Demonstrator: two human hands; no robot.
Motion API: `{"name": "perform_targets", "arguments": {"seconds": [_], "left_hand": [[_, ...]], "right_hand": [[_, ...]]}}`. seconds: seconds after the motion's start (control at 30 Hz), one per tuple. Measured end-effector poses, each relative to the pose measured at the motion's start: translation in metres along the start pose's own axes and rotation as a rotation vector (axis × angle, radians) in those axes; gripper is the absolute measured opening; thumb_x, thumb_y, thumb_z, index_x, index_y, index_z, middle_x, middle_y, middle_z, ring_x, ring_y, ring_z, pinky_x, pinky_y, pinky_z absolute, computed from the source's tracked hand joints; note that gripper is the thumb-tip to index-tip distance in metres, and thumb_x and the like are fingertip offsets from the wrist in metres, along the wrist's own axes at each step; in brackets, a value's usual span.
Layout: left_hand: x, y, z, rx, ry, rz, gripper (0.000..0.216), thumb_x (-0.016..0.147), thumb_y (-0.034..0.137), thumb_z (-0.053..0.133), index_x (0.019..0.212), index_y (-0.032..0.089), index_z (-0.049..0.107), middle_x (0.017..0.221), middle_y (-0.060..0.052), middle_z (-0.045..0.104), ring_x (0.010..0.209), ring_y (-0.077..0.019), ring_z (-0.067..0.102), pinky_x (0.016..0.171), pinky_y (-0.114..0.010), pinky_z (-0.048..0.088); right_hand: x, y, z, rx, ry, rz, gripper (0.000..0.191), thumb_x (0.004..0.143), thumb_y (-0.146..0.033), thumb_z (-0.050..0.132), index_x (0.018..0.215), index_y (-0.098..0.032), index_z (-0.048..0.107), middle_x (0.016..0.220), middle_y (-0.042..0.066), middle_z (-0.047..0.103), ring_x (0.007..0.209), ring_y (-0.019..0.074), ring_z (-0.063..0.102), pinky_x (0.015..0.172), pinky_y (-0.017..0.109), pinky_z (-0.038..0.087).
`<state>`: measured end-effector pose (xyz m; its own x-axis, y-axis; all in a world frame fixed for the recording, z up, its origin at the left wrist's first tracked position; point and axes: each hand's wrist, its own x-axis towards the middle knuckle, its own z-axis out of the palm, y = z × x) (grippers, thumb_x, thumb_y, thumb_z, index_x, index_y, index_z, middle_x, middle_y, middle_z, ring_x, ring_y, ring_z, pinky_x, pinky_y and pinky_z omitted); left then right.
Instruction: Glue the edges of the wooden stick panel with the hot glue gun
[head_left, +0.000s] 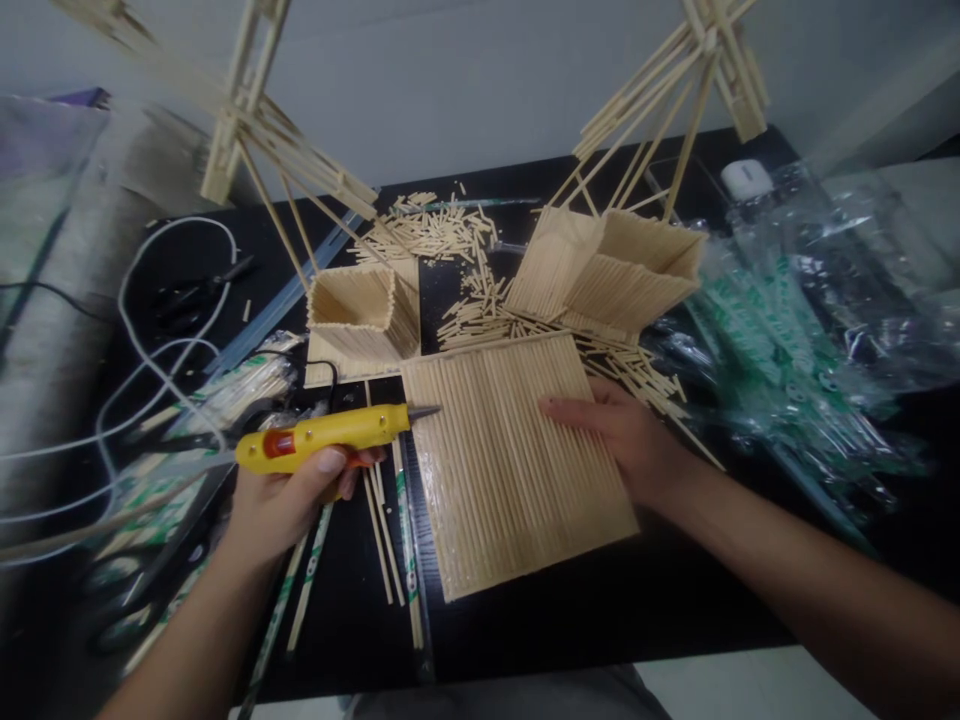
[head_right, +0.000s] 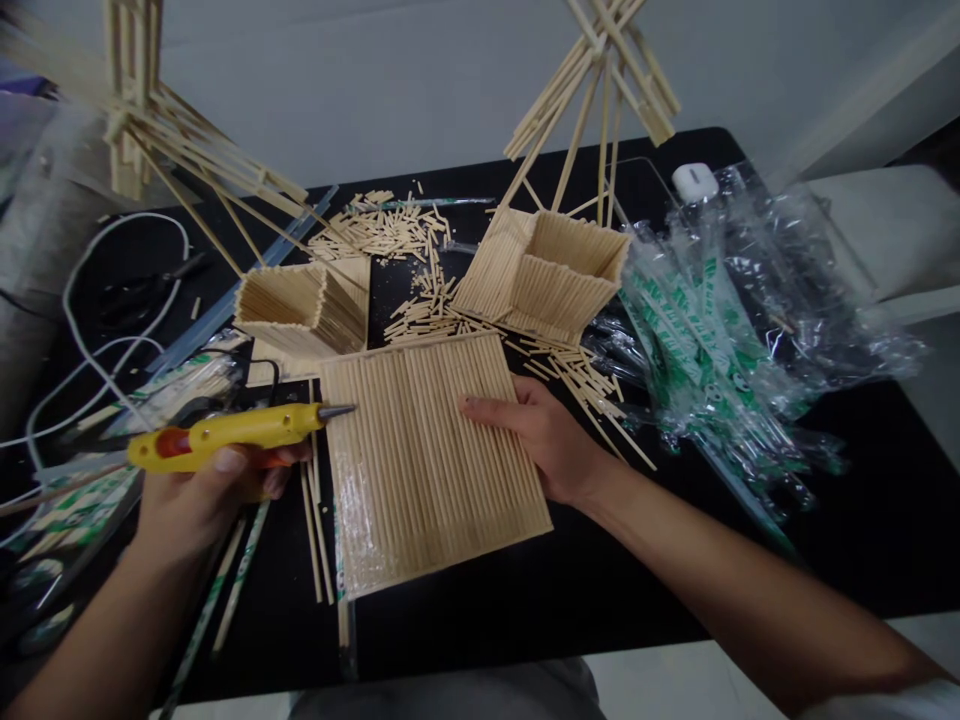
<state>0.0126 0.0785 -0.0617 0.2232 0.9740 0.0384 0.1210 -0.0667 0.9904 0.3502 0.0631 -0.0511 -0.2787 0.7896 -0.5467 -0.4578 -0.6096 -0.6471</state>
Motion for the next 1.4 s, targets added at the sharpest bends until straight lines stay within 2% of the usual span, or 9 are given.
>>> {"name": "perform_targets", "arguments": {"seconds": [0.2, 0.37, 0.47, 0.63, 0.8, 0.97, 1.1, 1.4], "left_hand": [[0.001, 0.002, 0.002, -0.058, 0.086, -0.006, 0.041, 0.093, 0.056, 0.093, 0.083, 0.017, 0.091, 0.074, -0.010, 0.086, 0.045, -0.0174, 0.066, 0.039, -0.027, 0.053], [0.002, 0.003, 0.004, -0.071, 0.165, -0.019, 0.045, 0.090, 0.061, 0.095, 0.082, 0.017, 0.089, 0.075, -0.008, 0.084, 0.046, -0.0166, 0.065, 0.038, -0.027, 0.051], [0.004, 0.006, 0.005, -0.076, 0.194, -0.014, 0.048, 0.089, 0.064, 0.095, 0.082, 0.018, 0.089, 0.076, -0.008, 0.084, 0.046, -0.0161, 0.063, 0.040, -0.028, 0.051], [0.005, 0.009, 0.007, -0.086, 0.255, 0.020, 0.053, 0.086, 0.069, 0.096, 0.075, 0.018, 0.087, 0.075, -0.009, 0.085, 0.047, -0.0160, 0.062, 0.040, -0.028, 0.051], [-0.004, 0.000, 0.001, 0.014, 0.283, -0.007, 0.049, 0.084, 0.069, 0.096, 0.082, 0.020, 0.090, 0.075, -0.009, 0.086, 0.048, -0.0197, 0.068, 0.040, -0.028, 0.053], [-0.012, -0.013, -0.012, 0.260, 0.210, -0.057, 0.048, 0.091, 0.068, 0.087, 0.085, 0.022, 0.093, 0.067, -0.008, 0.081, 0.053, -0.0233, 0.069, 0.047, -0.031, 0.056], [-0.015, -0.020, -0.019, 0.309, 0.200, -0.074, 0.044, 0.094, 0.065, 0.085, 0.085, 0.023, 0.092, 0.065, -0.007, 0.078, 0.057, -0.0248, 0.069, 0.054, -0.034, 0.060], [-0.016, -0.023, -0.021, 0.361, 0.200, -0.067, 0.041, 0.096, 0.062, 0.083, 0.088, 0.022, 0.091, 0.071, -0.006, 0.081, 0.059, -0.0250, 0.071, 0.052, -0.033, 0.057]], "right_hand": [[0.000, 0.003, -0.003, -0.026, -0.036, 0.035, 0.030, 0.067, -0.036, 0.109, 0.077, -0.021, 0.085, 0.081, 0.005, 0.086, 0.070, 0.0208, 0.078, 0.069, 0.032, 0.061], [-0.003, 0.002, -0.002, -0.055, -0.054, 0.039, 0.033, 0.069, -0.042, 0.110, 0.077, -0.021, 0.086, 0.077, 0.004, 0.084, 0.069, 0.0191, 0.079, 0.067, 0.029, 0.060], [-0.003, 0.002, -0.003, -0.077, -0.038, 0.039, 0.035, 0.069, -0.046, 0.111, 0.081, -0.021, 0.089, 0.077, 0.004, 0.084, 0.069, 0.0195, 0.078, 0.066, 0.029, 0.061], [-0.002, 0.003, -0.005, -0.129, 0.018, -0.002, 0.031, 0.067, -0.041, 0.111, 0.077, -0.021, 0.089, 0.078, 0.005, 0.084, 0.066, 0.0193, 0.075, 0.062, 0.029, 0.058], [-0.002, 0.002, -0.002, -0.191, 0.049, -0.055, 0.030, 0.071, -0.045, 0.108, 0.076, -0.023, 0.089, 0.078, 0.005, 0.083, 0.068, 0.0213, 0.075, 0.063, 0.031, 0.059], [-0.004, 0.001, 0.001, -0.240, 0.042, -0.091, 0.031, 0.075, -0.049, 0.105, 0.073, -0.025, 0.086, 0.078, 0.005, 0.083, 0.071, 0.0240, 0.077, 0.067, 0.035, 0.062], [-0.005, 0.000, 0.003, -0.263, 0.046, -0.096, 0.028, 0.075, -0.048, 0.104, 0.073, -0.026, 0.087, 0.078, 0.004, 0.083, 0.070, 0.0238, 0.075, 0.066, 0.035, 0.062], [-0.008, -0.002, 0.005, -0.308, 0.043, -0.104, 0.030, 0.076, -0.051, 0.103, 0.073, -0.027, 0.086, 0.077, 0.004, 0.081, 0.071, 0.0257, 0.076, 0.070, 0.039, 0.064]]}}
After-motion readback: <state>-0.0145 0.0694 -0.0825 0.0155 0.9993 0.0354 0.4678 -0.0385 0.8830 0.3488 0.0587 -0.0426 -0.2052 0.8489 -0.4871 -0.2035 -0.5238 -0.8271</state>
